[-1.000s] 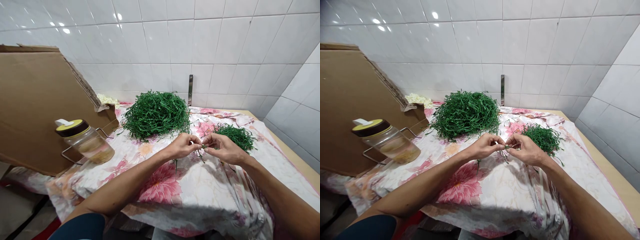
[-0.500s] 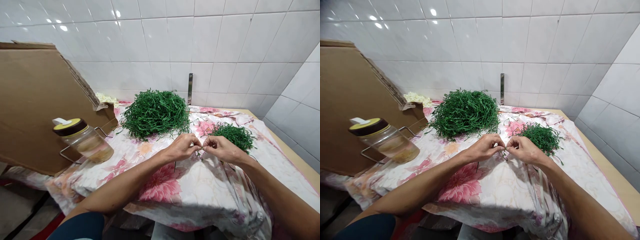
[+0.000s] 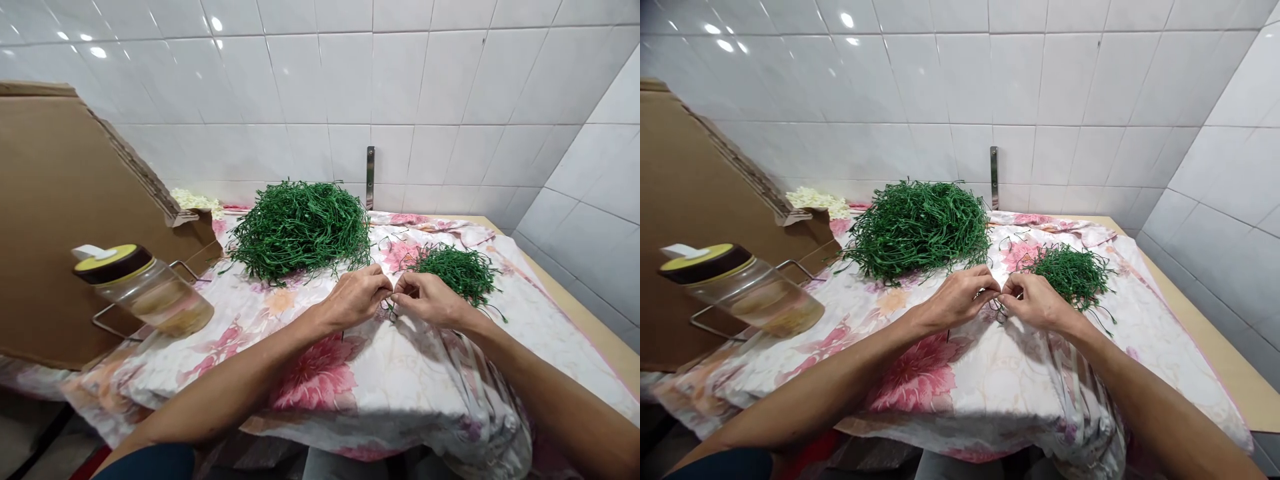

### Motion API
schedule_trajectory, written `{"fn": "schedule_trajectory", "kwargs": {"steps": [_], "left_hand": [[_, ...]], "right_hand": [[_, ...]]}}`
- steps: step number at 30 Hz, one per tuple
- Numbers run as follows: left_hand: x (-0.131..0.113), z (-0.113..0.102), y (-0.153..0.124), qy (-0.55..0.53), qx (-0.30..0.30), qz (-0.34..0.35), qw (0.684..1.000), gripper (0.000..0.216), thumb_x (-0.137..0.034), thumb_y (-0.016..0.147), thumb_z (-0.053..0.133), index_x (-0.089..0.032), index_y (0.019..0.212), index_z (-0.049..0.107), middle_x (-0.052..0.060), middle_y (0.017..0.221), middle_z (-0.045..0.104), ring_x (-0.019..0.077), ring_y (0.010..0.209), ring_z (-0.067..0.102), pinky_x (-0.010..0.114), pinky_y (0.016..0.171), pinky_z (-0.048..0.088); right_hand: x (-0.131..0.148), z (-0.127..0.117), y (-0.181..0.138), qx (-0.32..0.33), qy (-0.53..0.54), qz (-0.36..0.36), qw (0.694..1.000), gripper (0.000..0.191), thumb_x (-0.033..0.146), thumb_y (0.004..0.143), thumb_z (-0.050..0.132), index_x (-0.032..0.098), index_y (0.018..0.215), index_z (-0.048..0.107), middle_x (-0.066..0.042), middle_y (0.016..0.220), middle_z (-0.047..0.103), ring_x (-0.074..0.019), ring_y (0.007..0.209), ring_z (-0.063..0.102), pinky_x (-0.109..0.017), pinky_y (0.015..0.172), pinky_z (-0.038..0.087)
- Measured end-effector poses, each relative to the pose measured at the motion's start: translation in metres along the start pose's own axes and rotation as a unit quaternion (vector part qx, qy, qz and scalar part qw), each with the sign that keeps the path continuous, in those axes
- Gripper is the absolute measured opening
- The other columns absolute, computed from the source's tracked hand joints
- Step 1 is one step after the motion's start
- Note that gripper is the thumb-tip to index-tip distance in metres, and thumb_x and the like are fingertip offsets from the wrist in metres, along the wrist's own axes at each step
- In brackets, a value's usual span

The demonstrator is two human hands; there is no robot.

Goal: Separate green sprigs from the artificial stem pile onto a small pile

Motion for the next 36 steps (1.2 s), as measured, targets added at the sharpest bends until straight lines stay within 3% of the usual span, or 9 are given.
{"fn": "schedule_trajectory", "kwargs": {"steps": [6,12,16,22,29,33,36], "left_hand": [[0.003,0.000,0.001,-0.012,-0.013,0.003,1.000,0.018,-0.023,0.096,0.057,-0.017,0.097,0.074,0.006,0.092,0.065,0.0163,0.083,0.063,0.027,0.074,0.045],[0.003,-0.002,0.002,-0.062,-0.015,0.012,0.998,0.016,-0.021,0.094,0.059,-0.017,0.097,0.074,0.006,0.094,0.066,0.0160,0.086,0.063,0.026,0.077,0.046],[0.001,-0.001,0.001,-0.015,-0.015,0.003,1.000,0.018,-0.022,0.096,0.057,-0.018,0.100,0.073,0.007,0.097,0.067,0.0162,0.086,0.064,0.026,0.075,0.046],[-0.002,0.003,-0.001,0.049,-0.025,-0.015,0.998,0.021,-0.026,0.099,0.051,-0.018,0.101,0.071,0.007,0.102,0.069,0.0162,0.085,0.066,0.026,0.071,0.046],[-0.004,0.004,-0.001,0.095,-0.006,-0.019,0.995,0.020,-0.024,0.097,0.050,-0.016,0.095,0.068,0.008,0.095,0.069,0.0174,0.077,0.064,0.028,0.064,0.041],[-0.011,0.003,-0.003,0.025,-0.018,-0.046,0.998,0.011,-0.016,0.086,0.058,-0.015,0.086,0.068,0.007,0.083,0.069,0.0179,0.074,0.062,0.029,0.066,0.042],[-0.017,-0.001,-0.003,-0.079,-0.047,-0.071,0.993,0.009,-0.014,0.081,0.061,-0.015,0.081,0.071,0.005,0.079,0.070,0.0158,0.070,0.060,0.027,0.066,0.042]], "right_hand": [[0.003,0.001,0.001,-0.051,-0.039,-0.037,0.997,0.009,0.025,0.084,0.061,0.019,0.078,0.063,-0.001,0.075,0.068,-0.0159,0.071,0.059,-0.028,0.067,0.042],[0.004,0.001,-0.001,-0.074,-0.069,-0.021,0.995,0.006,0.019,0.082,0.059,0.019,0.078,0.064,-0.002,0.077,0.070,-0.0145,0.066,0.057,-0.027,0.065,0.041],[0.000,0.006,-0.001,-0.103,-0.103,-0.046,0.988,0.005,0.017,0.084,0.059,0.019,0.080,0.062,-0.003,0.081,0.069,-0.0148,0.066,0.056,-0.028,0.067,0.041],[-0.006,0.012,-0.001,-0.136,-0.149,-0.109,0.973,0.005,0.016,0.089,0.056,0.019,0.089,0.060,-0.008,0.089,0.068,-0.0209,0.084,0.062,-0.033,0.080,0.045],[0.004,0.016,-0.005,-0.124,-0.220,-0.101,0.962,0.008,0.015,0.091,0.052,0.021,0.086,0.057,-0.008,0.087,0.066,-0.0215,0.082,0.061,-0.034,0.079,0.045],[0.001,0.014,-0.002,-0.134,-0.222,-0.090,0.962,0.011,0.015,0.091,0.051,0.020,0.084,0.056,-0.008,0.084,0.066,-0.0202,0.075,0.060,-0.033,0.072,0.044],[-0.004,-0.004,-0.001,-0.216,-0.221,-0.053,0.950,0.010,0.016,0.090,0.052,0.020,0.082,0.057,-0.008,0.080,0.066,-0.0196,0.069,0.058,-0.033,0.068,0.044]]}}
Point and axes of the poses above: each hand's wrist, its own y-axis towards the middle knuckle, its own z-axis out of the palm, x = y × z, the point moved 1 cm from there along y, towards the middle knuckle
